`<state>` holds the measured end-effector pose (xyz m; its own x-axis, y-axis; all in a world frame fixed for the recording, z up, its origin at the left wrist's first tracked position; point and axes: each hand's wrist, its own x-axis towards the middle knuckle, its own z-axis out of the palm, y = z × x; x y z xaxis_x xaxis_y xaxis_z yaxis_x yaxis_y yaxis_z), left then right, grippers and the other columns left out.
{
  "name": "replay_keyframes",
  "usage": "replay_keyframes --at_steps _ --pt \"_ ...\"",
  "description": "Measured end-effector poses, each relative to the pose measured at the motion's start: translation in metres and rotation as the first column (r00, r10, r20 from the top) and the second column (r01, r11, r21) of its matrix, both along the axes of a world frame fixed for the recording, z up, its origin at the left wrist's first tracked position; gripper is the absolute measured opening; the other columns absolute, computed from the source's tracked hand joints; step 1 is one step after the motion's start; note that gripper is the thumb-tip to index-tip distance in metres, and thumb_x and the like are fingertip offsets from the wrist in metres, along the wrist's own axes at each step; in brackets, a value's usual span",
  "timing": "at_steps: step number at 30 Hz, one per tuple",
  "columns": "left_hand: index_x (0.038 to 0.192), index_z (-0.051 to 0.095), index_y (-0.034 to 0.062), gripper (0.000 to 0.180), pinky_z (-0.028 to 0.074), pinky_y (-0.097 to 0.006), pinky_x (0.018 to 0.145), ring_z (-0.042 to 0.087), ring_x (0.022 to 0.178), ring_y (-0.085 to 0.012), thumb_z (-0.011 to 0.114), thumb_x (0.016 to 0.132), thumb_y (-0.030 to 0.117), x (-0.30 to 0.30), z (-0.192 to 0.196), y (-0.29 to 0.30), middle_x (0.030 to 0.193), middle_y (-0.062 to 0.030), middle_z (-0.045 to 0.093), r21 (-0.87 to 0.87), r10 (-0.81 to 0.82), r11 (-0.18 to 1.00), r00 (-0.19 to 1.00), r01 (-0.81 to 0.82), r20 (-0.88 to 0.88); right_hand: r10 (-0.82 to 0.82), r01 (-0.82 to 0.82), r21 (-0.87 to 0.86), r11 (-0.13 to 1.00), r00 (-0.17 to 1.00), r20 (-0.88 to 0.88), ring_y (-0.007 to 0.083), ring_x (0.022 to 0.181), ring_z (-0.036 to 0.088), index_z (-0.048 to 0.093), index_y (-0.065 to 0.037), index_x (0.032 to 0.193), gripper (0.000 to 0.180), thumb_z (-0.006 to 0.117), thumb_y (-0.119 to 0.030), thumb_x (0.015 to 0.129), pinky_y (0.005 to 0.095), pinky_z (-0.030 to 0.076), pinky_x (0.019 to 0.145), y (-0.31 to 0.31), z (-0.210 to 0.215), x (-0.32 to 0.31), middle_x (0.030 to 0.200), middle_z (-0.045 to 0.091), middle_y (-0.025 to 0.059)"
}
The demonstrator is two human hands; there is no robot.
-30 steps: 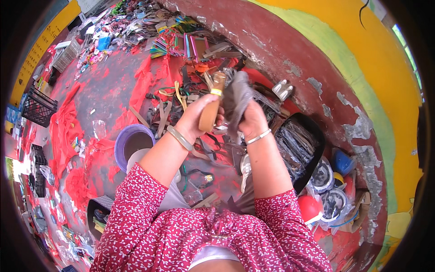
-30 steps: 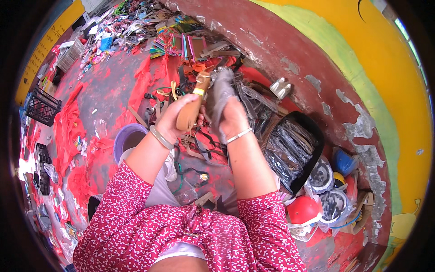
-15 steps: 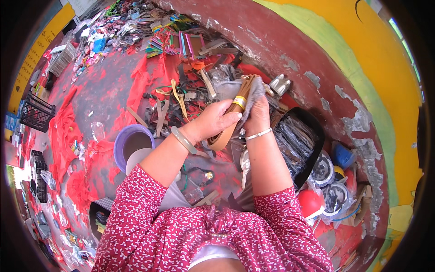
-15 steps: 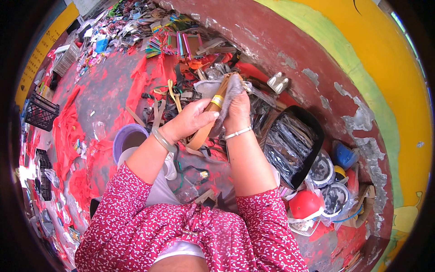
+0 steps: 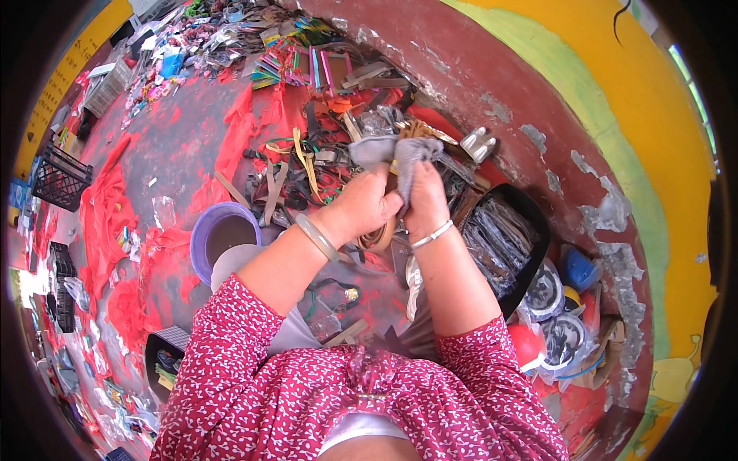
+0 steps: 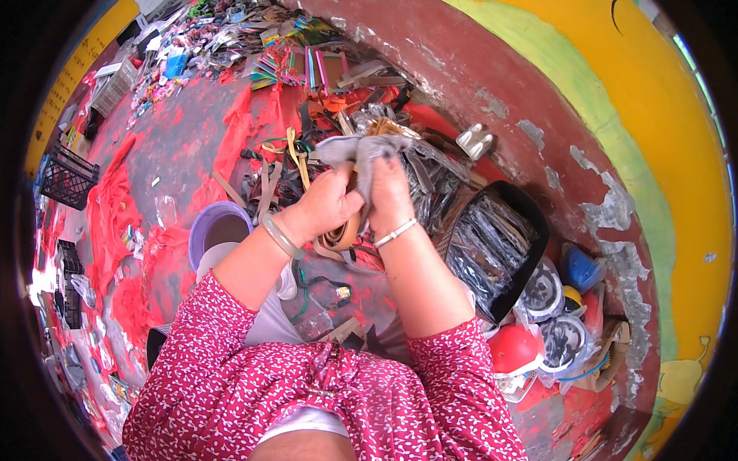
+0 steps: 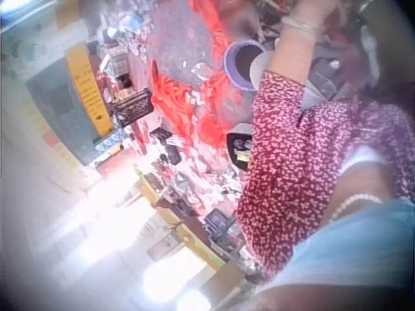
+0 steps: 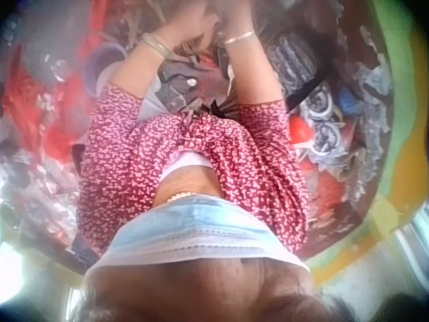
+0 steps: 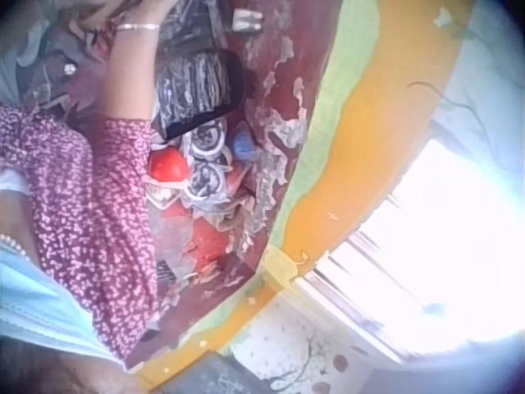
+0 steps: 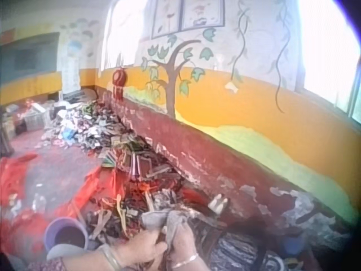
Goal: The person wipes long rectangular objects with a cloth while sitting on the floor.
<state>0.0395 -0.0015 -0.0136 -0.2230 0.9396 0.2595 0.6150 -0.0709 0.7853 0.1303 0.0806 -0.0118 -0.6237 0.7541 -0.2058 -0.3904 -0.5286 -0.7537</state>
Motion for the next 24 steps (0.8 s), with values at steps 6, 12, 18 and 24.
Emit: replay_keyframes --at_steps 6,12,18,24 --pt "0.107 0.044 -0.0051 0.038 0.049 -0.046 0.067 0.059 0.074 -0.0416 0.054 0.077 0.017 0.003 0.02 -0.003 0.079 -0.0256 0.06 -0.194 0.161 0.955 0.942 -0.224 -0.294 -0.086 0.084 0.029 0.996 0.994 0.061 0.0139 0.084 0.056 0.05 -0.004 0.106 0.021 0.051 -0.003 0.084 0.0266 0.047 0.073 -0.02 -0.004 -0.012 0.095 0.058 0.004" --pt "0.095 0.044 -0.0037 0.029 0.049 -0.045 0.06 0.061 0.067 -0.0369 0.052 0.08 0.019 0.017 0.014 -0.002 0.073 -0.0216 0.06 0.052 0.131 0.991 0.906 -0.12 -0.402 -0.225 0.225 0.106 0.969 0.974 -0.012 0.0142 0.073 0.057 0.058 -0.005 0.091 0.011 0.055 -0.015 0.086 0.0294 0.048 0.064 0.001 0.003 -0.005 0.085 0.059 0.0032" --pt "0.113 0.039 -0.0034 0.045 0.049 -0.045 0.064 0.06 0.074 -0.0384 0.056 0.08 0.022 0.027 0.015 -0.003 0.08 -0.0236 0.06 -0.032 0.097 0.993 0.931 -0.116 -0.351 -0.23 0.228 0.033 0.973 0.972 0.05 0.019 0.083 0.058 0.057 -0.006 0.104 0.025 0.051 -0.026 0.09 0.0338 0.049 0.072 0.027 0.011 0.005 0.096 0.06 0.006" --pt "0.116 0.046 -0.0001 0.042 0.048 -0.033 0.073 0.061 0.081 -0.0225 0.058 0.083 0.023 0.005 0.006 0.004 0.089 -0.0134 0.061 0.003 0.137 0.99 0.97 -0.141 0.202 0.006 -0.02 -0.075 0.997 0.984 -0.181 0.0214 0.097 0.057 0.056 -0.007 0.109 0.033 0.051 -0.034 0.09 0.0367 0.045 0.087 0.033 0.016 0.008 0.106 0.061 0.0064"
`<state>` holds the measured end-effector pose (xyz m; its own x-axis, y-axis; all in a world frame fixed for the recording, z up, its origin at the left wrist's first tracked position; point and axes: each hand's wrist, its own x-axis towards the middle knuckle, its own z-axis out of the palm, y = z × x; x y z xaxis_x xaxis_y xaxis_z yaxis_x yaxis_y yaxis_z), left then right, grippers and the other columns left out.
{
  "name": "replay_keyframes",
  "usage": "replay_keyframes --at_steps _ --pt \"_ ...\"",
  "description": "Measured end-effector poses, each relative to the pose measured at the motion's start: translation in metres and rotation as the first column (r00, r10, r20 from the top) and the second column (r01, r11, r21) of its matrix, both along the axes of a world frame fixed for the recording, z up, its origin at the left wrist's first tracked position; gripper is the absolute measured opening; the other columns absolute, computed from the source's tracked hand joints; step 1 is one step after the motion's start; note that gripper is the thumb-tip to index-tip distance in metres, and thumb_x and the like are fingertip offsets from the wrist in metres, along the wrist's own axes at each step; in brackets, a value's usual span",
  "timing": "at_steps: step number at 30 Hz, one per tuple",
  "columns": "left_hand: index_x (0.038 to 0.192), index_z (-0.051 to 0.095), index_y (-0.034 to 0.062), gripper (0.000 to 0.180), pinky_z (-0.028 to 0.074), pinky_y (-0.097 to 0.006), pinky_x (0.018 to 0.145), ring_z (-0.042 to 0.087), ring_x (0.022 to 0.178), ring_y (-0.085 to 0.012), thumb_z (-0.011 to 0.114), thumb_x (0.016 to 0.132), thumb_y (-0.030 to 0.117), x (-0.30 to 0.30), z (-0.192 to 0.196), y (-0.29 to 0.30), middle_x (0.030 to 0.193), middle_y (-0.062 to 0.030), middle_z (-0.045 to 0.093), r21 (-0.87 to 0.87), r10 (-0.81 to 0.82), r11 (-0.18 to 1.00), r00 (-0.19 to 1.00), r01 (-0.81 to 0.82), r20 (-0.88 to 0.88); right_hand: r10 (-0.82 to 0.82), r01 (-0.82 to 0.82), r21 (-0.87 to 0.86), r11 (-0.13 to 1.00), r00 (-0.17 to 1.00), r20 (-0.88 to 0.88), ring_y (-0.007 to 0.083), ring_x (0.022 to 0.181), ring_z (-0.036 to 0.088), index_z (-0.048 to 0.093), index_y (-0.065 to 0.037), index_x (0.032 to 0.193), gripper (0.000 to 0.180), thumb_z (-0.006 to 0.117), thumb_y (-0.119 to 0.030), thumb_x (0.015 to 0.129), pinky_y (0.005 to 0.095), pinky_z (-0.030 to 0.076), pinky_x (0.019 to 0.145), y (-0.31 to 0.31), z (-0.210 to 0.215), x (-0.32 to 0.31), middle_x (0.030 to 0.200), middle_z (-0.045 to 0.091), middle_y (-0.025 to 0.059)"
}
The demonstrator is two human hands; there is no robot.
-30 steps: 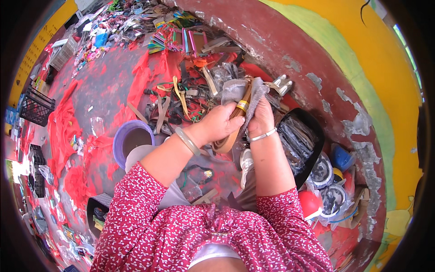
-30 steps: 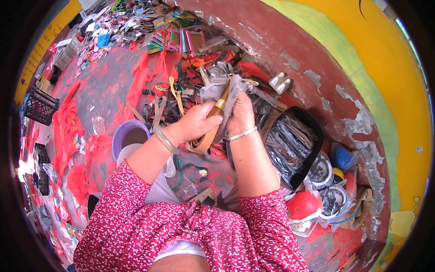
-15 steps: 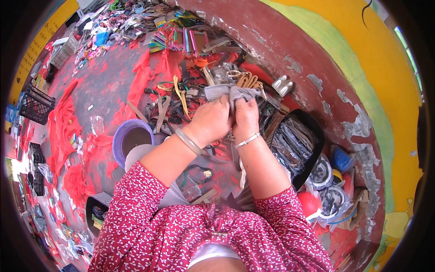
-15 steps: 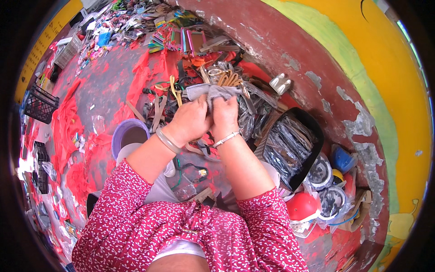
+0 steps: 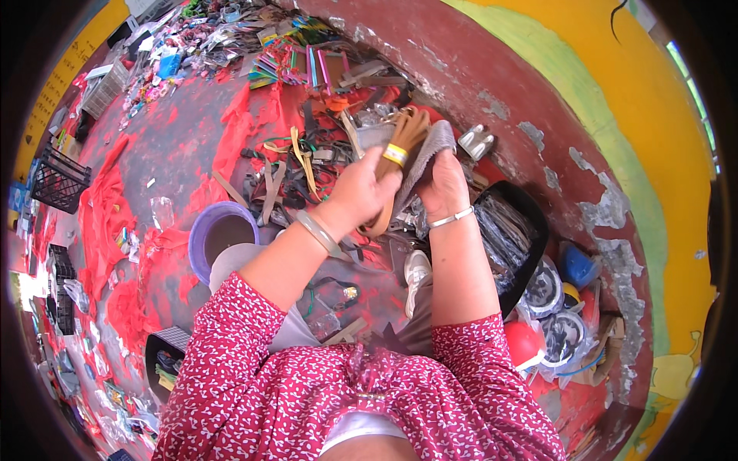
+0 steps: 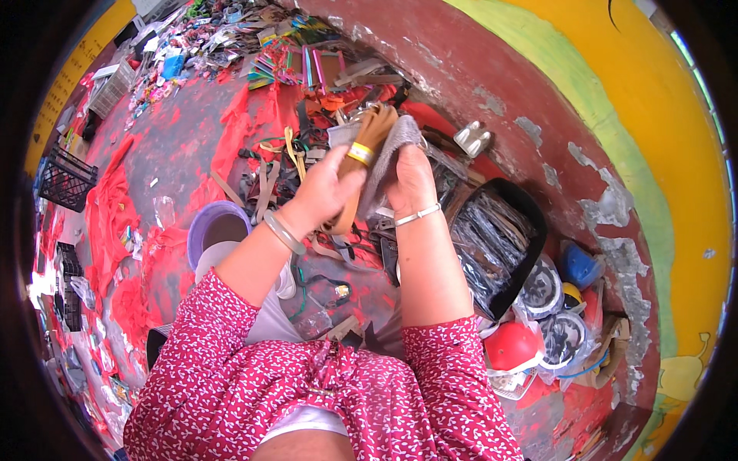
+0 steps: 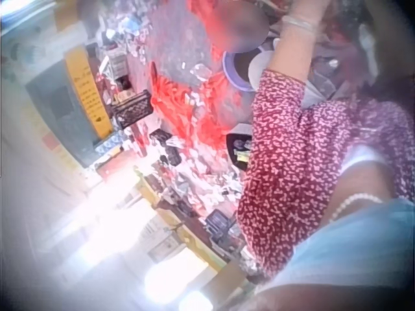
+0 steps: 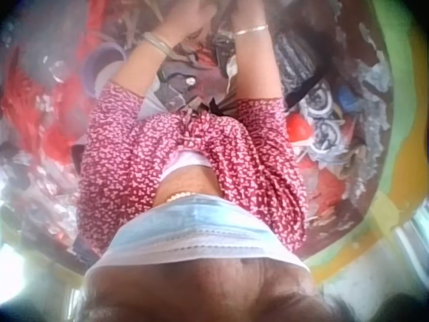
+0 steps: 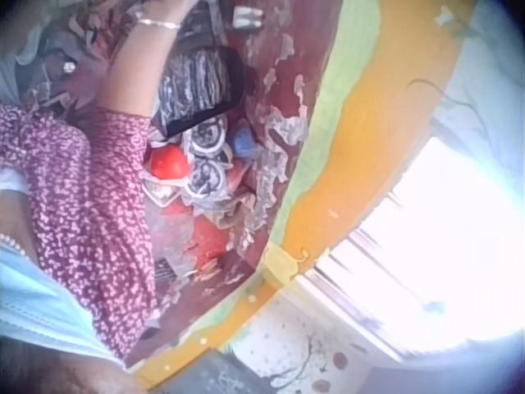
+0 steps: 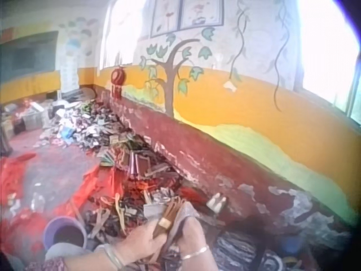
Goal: The person wipes long rectangular objects with a cloth while sitting on the floor.
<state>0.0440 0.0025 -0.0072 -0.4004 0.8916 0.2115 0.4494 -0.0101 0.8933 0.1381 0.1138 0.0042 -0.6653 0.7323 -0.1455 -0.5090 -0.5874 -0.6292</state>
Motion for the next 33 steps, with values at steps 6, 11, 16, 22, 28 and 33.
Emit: replay_keyframes --at_steps 6,11,16,22,28,33 --pt "0.119 0.046 0.0035 0.042 0.041 -0.026 0.086 0.051 0.098 -0.0101 0.038 0.095 0.038 -0.014 0.01 0.004 0.104 -0.0043 0.054 0.232 -0.112 0.969 0.671 -0.091 0.733 0.214 -0.195 0.123 0.973 0.962 -0.171 0.0161 0.098 0.054 0.05 -0.008 0.119 0.039 0.055 -0.031 0.089 0.031 0.044 0.087 -0.006 -0.005 -0.011 0.108 0.057 0.0017" --pt "0.112 0.051 0.0005 0.038 0.039 -0.028 0.089 0.052 0.097 -0.013 0.041 0.095 0.033 -0.029 -0.025 0.013 0.107 -0.0047 0.055 0.325 -0.02 0.94 0.933 -0.105 0.36 0.187 -0.199 0.141 0.97 0.978 0.096 0.0155 0.098 0.055 0.042 -0.008 0.127 0.045 0.039 0.003 0.084 0.0293 0.046 0.085 -0.046 -0.011 -0.024 0.109 0.056 0.0053" --pt "0.108 0.053 0.0011 0.033 0.042 -0.027 0.081 0.054 0.088 -0.0143 0.059 0.086 0.025 -0.034 0.001 0.016 0.097 -0.0054 0.058 0.257 0.075 0.947 0.91 -0.193 0.407 -0.022 -0.242 0.557 0.795 0.905 0.425 0.025 0.082 0.062 0.055 -0.001 0.111 0.031 0.043 -0.003 0.083 0.0338 0.048 0.075 -0.035 -0.028 -0.025 0.092 0.064 0.0126" --pt "0.105 0.055 0.0064 0.036 0.047 -0.033 0.074 0.058 0.082 -0.0171 0.066 0.081 0.031 -0.039 0.003 0.009 0.092 -0.0061 0.06 0.094 0.035 0.946 0.386 -0.311 0.922 -0.27 -0.449 0.748 0.489 0.738 0.619 0.0246 0.08 0.06 0.06 0.003 0.1 0.027 0.046 -0.014 0.086 0.0321 0.047 0.07 -0.031 -0.035 -0.026 0.082 0.062 0.0159" --pt "0.104 0.051 0.0063 0.028 0.052 -0.039 0.073 0.061 0.08 -0.0242 0.058 0.087 0.028 -0.05 -0.003 0.007 0.091 -0.014 0.062 0.142 0.008 0.871 0.302 -0.471 0.953 0.386 -0.596 0.323 0.735 0.76 0.523 0.0151 0.089 0.058 0.042 -0.003 0.129 0.043 0.049 -0.008 0.087 0.0254 0.048 0.073 -0.036 -0.021 -0.02 0.108 0.058 0.0088" --pt "0.104 0.05 0.005 0.03 0.051 -0.038 0.076 0.06 0.084 -0.0235 0.055 0.089 0.031 -0.049 0.003 0.005 0.103 -0.0183 0.06 0.163 0.006 0.847 0.317 -0.505 0.948 0.291 -0.595 0.464 0.656 0.767 0.572 0.0128 0.095 0.055 0.025 -0.003 0.14 0.064 0.052 -0.003 0.082 0.0248 0.045 0.08 -0.048 -0.007 -0.016 0.114 0.054 0.0099"
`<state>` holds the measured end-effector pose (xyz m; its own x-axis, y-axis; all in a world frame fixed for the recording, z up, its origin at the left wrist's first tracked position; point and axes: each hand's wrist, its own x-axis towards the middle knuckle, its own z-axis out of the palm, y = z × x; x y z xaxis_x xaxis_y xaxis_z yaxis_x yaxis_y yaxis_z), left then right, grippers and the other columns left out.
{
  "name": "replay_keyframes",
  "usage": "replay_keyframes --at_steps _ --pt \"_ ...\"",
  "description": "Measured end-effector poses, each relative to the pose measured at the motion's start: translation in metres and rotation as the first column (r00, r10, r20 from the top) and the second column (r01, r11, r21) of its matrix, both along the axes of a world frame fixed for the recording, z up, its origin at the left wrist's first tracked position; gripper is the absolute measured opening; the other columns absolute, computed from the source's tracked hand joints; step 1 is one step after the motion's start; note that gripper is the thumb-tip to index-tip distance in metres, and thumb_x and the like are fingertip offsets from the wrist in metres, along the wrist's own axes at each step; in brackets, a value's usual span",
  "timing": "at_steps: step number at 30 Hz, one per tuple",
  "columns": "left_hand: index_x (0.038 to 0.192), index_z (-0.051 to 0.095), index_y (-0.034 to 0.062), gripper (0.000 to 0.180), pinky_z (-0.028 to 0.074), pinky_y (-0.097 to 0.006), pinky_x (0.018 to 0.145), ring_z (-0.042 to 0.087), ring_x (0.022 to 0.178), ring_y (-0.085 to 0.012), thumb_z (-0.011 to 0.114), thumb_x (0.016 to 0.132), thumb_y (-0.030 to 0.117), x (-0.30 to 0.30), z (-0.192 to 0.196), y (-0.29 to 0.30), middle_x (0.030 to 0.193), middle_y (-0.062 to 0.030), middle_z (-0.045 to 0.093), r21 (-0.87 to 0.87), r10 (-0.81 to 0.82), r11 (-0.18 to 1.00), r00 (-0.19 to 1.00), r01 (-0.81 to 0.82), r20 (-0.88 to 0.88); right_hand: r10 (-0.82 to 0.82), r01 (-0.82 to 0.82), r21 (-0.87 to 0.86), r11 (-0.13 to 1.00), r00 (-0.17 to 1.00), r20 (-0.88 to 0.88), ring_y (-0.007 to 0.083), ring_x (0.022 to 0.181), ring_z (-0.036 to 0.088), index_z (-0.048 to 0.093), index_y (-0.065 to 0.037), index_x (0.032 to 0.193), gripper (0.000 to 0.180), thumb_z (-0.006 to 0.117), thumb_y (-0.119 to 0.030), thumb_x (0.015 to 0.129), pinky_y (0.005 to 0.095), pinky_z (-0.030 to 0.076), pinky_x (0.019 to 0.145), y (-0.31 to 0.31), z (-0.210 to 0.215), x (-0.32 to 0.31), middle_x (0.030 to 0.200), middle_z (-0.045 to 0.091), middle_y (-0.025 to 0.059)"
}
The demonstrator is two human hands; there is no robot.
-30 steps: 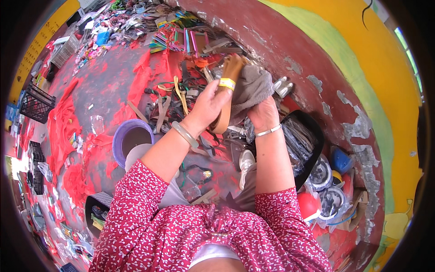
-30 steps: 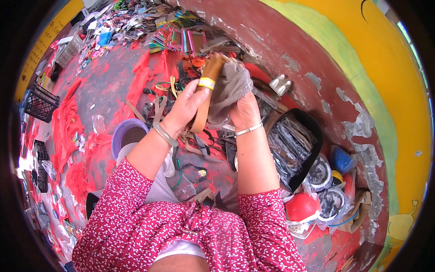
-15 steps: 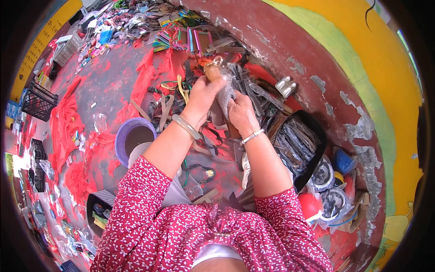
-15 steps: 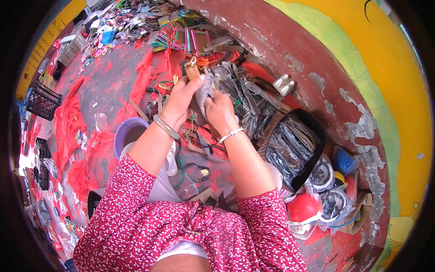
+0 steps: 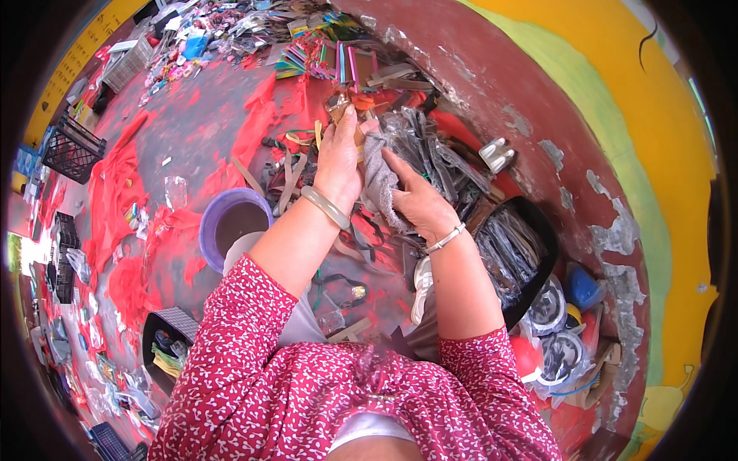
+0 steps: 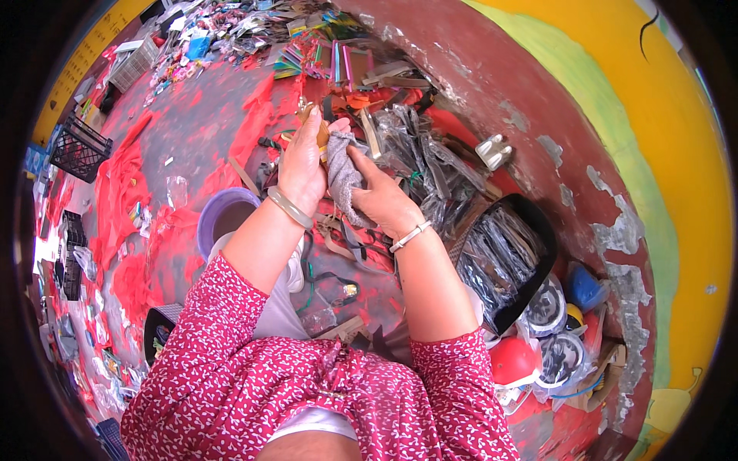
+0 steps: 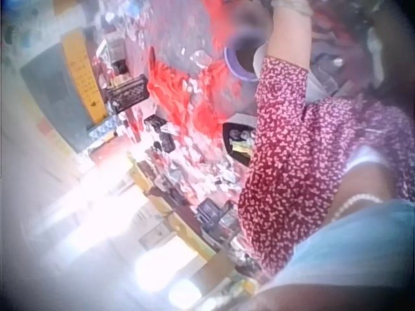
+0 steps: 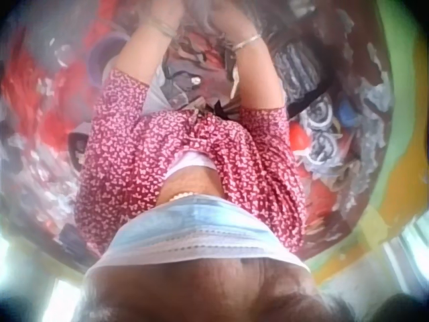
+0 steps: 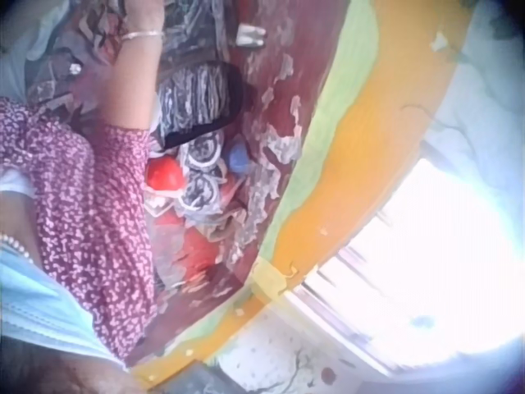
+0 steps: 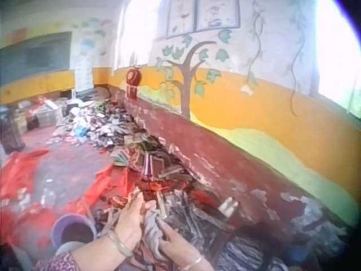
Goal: The person wipes long rectangular objects with a cloth while sitting on the floor.
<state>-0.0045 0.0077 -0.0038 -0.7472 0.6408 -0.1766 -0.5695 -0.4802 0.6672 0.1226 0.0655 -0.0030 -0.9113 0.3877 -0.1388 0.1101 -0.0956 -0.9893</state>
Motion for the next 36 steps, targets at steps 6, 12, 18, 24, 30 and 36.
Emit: replay_keyframes --at_steps 6,12,18,24,30,36 --pt "0.111 0.049 0.0035 0.037 0.05 -0.035 0.077 0.059 0.086 -0.0202 0.051 0.091 0.035 0.022 -0.003 -0.002 0.106 -0.0141 0.059 -0.036 -0.23 0.973 0.971 0.228 -0.057 -0.24 0.244 0.456 0.856 0.968 -0.069 0.0386 0.09 0.06 0.05 0.003 0.112 0.036 0.049 -0.009 0.077 0.0376 0.046 0.079 0.004 -0.038 -0.005 0.093 0.061 0.0263" --pt "0.105 0.055 0.0063 0.028 0.045 -0.033 0.083 0.056 0.088 -0.0171 0.049 0.092 0.031 0.032 -0.004 0.0 0.099 -0.0053 0.059 0.052 -0.39 0.92 0.921 0.389 0.0 -0.302 0.311 0.401 0.862 0.949 -0.088 0.034 0.087 0.062 0.057 0.005 0.1 0.028 0.044 -0.007 0.078 0.0362 0.047 0.077 0.021 -0.035 -0.004 0.087 0.062 0.0245" --pt "0.103 0.056 0.0035 0.024 0.045 -0.03 0.08 0.056 0.086 -0.0141 0.054 0.09 0.023 0.024 0.008 -0.007 0.094 -0.0041 0.06 0.014 -0.289 0.956 0.953 0.291 -0.094 -0.179 0.177 -0.14 0.974 0.984 0.001 0.0231 0.096 0.058 0.043 0.006 0.125 0.049 0.041 0.0 0.076 0.0304 0.045 0.083 0.013 -0.014 -0.003 0.104 0.059 0.0141" --pt "0.106 0.052 0.0025 0.031 0.049 -0.034 0.079 0.06 0.091 -0.0204 0.057 0.088 0.027 0.001 0.005 -0.004 0.097 -0.0129 0.062 -0.052 -0.192 0.981 0.966 0.186 -0.171 -0.067 0.012 -0.528 0.849 0.994 -0.085 0.0204 0.09 0.06 0.05 0.003 0.117 0.042 0.043 0.005 0.076 0.0305 0.048 0.081 0.02 0.003 0.008 0.099 0.06 0.0111" --pt "0.091 0.051 0.0048 0.035 0.051 -0.036 0.07 0.063 0.088 -0.0261 0.057 0.086 0.039 -0.046 0.023 -0.018 0.088 -0.0136 0.062 -0.033 0.1 0.994 0.994 -0.101 -0.036 -0.343 0.112 -0.601 0.792 0.895 -0.286 0.0216 0.089 0.061 0.055 0.002 0.109 0.036 0.064 -0.019 0.081 0.0357 0.051 0.078 0.047 0.001 0.029 0.1 0.062 0.0119" --pt "0.088 0.048 0.0092 0.019 0.047 -0.029 0.051 0.056 0.053 -0.0163 0.055 0.088 0.026 -0.033 0.022 -0.008 0.065 -0.0024 0.053 0.082 0.322 0.946 0.935 -0.313 -0.146 -0.223 0.112 -0.487 0.866 0.959 -0.175 0.0156 0.091 0.058 0.052 -0.005 0.117 0.053 0.074 -0.023 0.073 0.0292 0.047 0.08 0.014 -0.027 0.004 0.106 0.059 0.0039"
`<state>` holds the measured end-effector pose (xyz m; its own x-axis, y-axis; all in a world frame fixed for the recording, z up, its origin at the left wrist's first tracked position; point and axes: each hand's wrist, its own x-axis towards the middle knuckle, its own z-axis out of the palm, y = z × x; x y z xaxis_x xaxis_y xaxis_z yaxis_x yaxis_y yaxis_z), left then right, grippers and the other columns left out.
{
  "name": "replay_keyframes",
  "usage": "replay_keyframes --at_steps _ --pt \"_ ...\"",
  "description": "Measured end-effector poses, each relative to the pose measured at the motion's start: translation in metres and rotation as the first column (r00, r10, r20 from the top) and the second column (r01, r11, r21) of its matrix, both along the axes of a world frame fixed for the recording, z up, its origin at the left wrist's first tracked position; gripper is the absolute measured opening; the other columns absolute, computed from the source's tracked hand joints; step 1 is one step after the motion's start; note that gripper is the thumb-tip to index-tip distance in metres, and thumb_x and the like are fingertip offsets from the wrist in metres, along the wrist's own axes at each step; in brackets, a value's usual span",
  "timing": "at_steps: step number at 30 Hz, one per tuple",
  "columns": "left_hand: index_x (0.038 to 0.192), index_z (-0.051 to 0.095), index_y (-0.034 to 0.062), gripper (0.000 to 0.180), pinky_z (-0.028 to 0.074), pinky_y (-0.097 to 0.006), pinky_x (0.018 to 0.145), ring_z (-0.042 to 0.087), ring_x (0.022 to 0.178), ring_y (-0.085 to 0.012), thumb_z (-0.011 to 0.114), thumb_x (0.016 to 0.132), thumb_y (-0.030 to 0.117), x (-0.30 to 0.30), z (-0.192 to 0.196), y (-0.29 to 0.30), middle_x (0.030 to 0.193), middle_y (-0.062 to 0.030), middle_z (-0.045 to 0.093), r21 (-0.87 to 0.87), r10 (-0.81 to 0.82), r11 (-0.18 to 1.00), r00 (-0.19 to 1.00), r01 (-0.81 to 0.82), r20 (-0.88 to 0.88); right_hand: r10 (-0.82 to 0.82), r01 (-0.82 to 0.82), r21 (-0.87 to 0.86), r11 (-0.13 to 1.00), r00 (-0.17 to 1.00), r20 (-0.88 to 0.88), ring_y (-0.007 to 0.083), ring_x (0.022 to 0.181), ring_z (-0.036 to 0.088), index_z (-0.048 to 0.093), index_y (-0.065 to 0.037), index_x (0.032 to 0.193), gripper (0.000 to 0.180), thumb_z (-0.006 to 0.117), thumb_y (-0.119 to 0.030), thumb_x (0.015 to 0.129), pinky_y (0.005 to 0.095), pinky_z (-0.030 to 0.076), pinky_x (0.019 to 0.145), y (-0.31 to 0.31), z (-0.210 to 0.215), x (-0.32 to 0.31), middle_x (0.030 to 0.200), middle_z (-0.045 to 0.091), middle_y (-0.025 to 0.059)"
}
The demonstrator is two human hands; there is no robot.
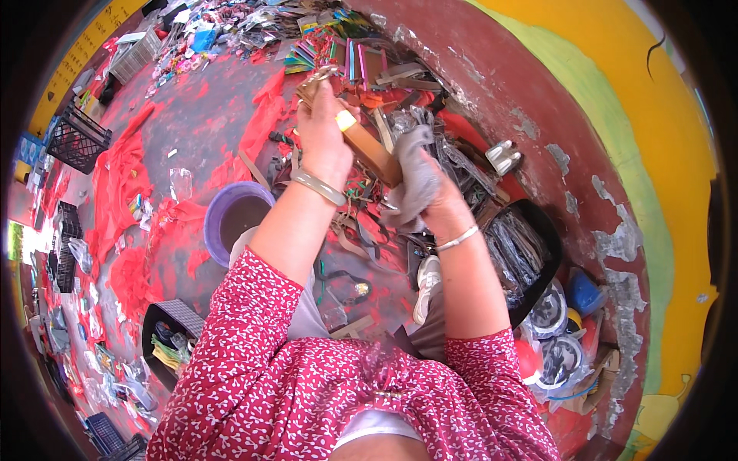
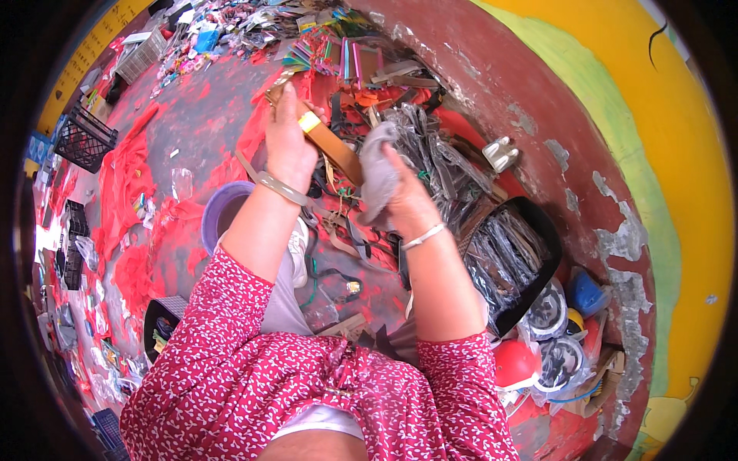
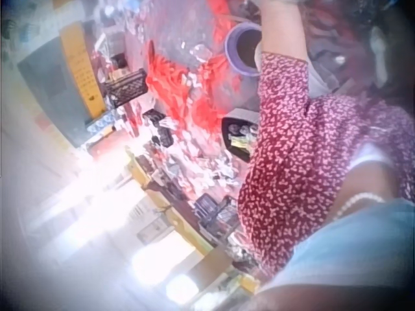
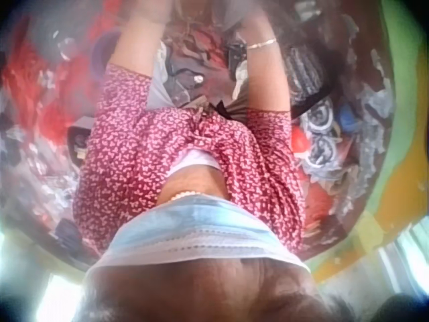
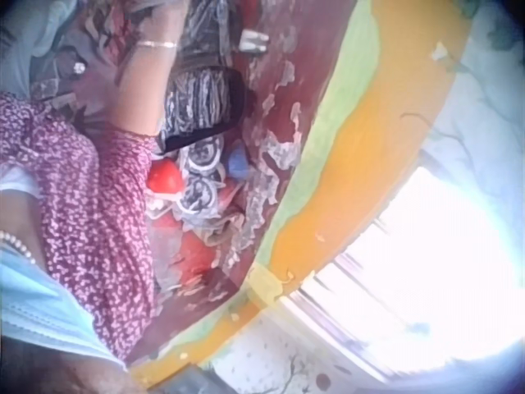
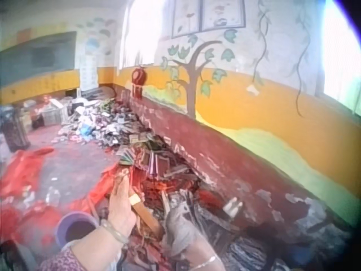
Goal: The person wipes long rectangular objects with a cloth while sitting on the floor.
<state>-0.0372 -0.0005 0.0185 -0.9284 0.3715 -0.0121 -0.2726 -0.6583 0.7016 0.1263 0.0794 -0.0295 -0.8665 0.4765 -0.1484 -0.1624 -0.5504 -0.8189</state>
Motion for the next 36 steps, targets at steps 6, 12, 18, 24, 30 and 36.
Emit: replay_keyframes --at_steps 6,12,18,24,30,36 --pt "0.095 0.048 0.0079 0.024 0.049 -0.031 0.058 0.054 0.063 -0.017 0.057 0.088 0.029 0.028 -0.008 0.006 0.076 -0.0053 0.052 0.058 -0.124 0.991 0.992 0.123 0.013 -0.114 0.115 0.023 0.993 0.992 -0.062 0.0131 0.078 0.058 0.057 -0.002 0.112 0.033 0.061 -0.015 0.082 0.0277 0.048 0.069 -0.028 -0.015 -0.016 0.091 0.062 0.003" --pt "0.092 0.049 0.0076 0.025 0.047 -0.034 0.059 0.053 0.064 -0.0185 0.056 0.088 0.032 0.034 -0.009 0.004 0.075 -0.0055 0.053 0.127 -0.238 0.966 0.968 0.227 0.075 -0.27 0.291 -0.106 0.951 0.947 0.176 0.0175 0.079 0.06 0.058 -0.002 0.11 0.029 0.054 -0.021 0.089 0.0294 0.049 0.07 -0.03 0.007 -0.025 0.095 0.062 0.0056" --pt "0.09 0.047 0.007 0.027 0.047 -0.035 0.058 0.052 0.062 -0.0193 0.055 0.089 0.033 0.015 -0.005 0.002 0.073 -0.0069 0.052 0.077 -0.075 0.995 0.979 0.061 0.191 -0.203 0.234 -0.169 0.957 0.962 0.181 0.0189 0.084 0.059 0.051 -0.004 0.12 0.034 0.052 -0.018 0.089 0.0296 0.047 0.076 -0.034 0.016 -0.021 0.103 0.06 0.0064" --pt "0.089 0.048 0.0047 0.029 0.048 -0.037 0.062 0.054 0.065 -0.0213 0.056 0.088 0.032 0.013 -0.008 -0.001 0.072 -0.0079 0.053 0.1 -0.083 0.994 0.935 0.051 0.345 -0.132 0.11 0.177 0.978 0.984 0.12 0.0192 0.089 0.06 0.049 -0.001 0.121 0.038 0.041 0.002 0.084 0.0304 0.049 0.079 -0.034 0.019 -0.015 0.103 0.06 0.0098" --pt "0.088 0.056 0.0074 0.03 0.05 -0.039 0.077 0.062 0.085 -0.0257 0.064 0.081 0.035 0.023 -0.005 -0.004 0.085 -0.0115 0.064 0.128 -0.499 0.866 0.85 0.483 0.168 -0.219 0.273 -0.238 0.932 0.948 0.229 0.024 0.087 0.062 0.056 0.002 0.111 0.031 0.047 -0.02 0.09 0.0338 0.051 0.076 -0.02 0.041 -0.015 0.1 0.062 0.0145" --pt "0.083 0.058 0.0076 0.027 0.05 -0.039 0.076 0.061 0.079 -0.0267 0.062 0.083 0.034 0.032 0.0 -0.003 0.075 -0.0095 0.061 0.182 -0.57 0.818 0.812 0.545 0.129 -0.072 0.073 -0.372 0.925 0.997 0.017 0.0239 0.088 0.061 0.055 0.004 0.11 0.032 0.049 -0.021 0.09 0.0353 0.05 0.079 -0.014 0.038 -0.007 0.103 0.061 0.015"
